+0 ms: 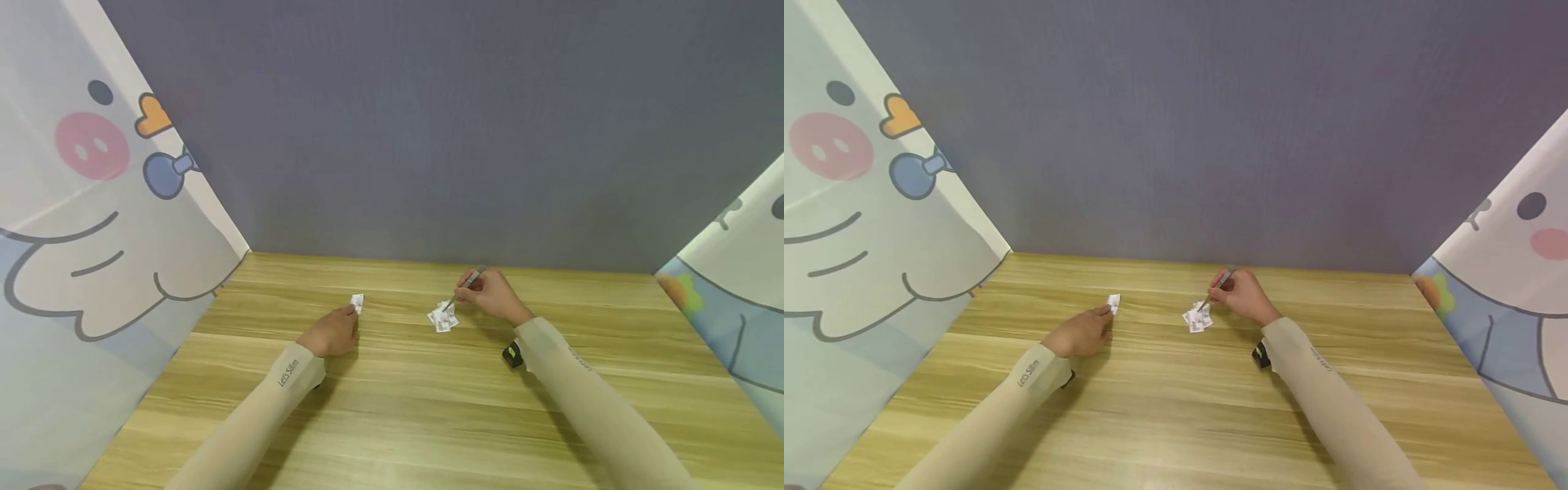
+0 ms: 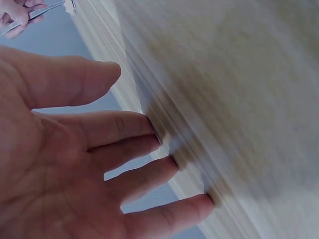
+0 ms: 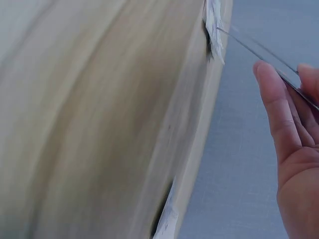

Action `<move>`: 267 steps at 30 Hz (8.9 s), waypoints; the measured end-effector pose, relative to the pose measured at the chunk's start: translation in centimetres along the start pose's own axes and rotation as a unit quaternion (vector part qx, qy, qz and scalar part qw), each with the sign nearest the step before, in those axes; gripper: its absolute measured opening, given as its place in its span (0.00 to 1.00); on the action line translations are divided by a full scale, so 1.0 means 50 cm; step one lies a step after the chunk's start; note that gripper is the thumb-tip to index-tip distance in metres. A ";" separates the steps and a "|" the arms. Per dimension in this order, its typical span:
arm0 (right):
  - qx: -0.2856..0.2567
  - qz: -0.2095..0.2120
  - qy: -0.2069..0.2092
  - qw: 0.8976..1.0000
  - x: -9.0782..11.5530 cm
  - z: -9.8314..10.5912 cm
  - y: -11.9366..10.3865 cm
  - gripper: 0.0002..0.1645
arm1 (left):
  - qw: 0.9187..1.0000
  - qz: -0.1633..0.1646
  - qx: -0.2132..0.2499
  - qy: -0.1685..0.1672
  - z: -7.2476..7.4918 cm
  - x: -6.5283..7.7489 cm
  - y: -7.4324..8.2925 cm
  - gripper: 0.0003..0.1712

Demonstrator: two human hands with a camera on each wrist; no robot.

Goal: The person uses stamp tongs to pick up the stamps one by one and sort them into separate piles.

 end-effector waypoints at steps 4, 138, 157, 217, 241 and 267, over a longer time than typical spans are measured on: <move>-0.014 -0.001 0.001 1.000 -0.001 -0.005 -0.003 0.06 | 1.000 0.000 0.004 0.001 0.001 -0.001 0.000 0.30; 0.079 0.084 0.061 0.991 0.055 0.006 -0.042 0.03 | 1.000 0.008 0.012 0.000 -0.005 0.003 -0.041 0.34; 0.091 0.040 0.063 0.993 0.048 0.005 -0.003 0.05 | 1.000 0.018 0.021 -0.002 -0.019 0.007 -0.041 0.37; -0.016 -0.008 -0.026 0.999 0.007 -0.024 -0.043 0.03 | 0.999 0.027 0.016 -0.015 -0.007 0.009 -0.035 0.39; 0.020 0.139 0.088 0.986 0.008 -0.020 -0.139 0.01 | 0.999 0.000 0.022 0.037 0.016 -0.009 -0.033 0.21; -0.054 0.092 0.044 0.993 -0.117 -0.237 -0.126 0.03 | 0.993 -0.015 0.009 0.113 0.047 0.016 -0.044 0.22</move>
Point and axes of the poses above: each hand's wrist, its own x-axis away from the middle knuckle, its own z-axis out of the back of the hand, y = z × x, the point moved 7 cm from there along -x, towards the middle knuckle, and after that the axes turned 12 degrees about -x, right-handed, at the moved point
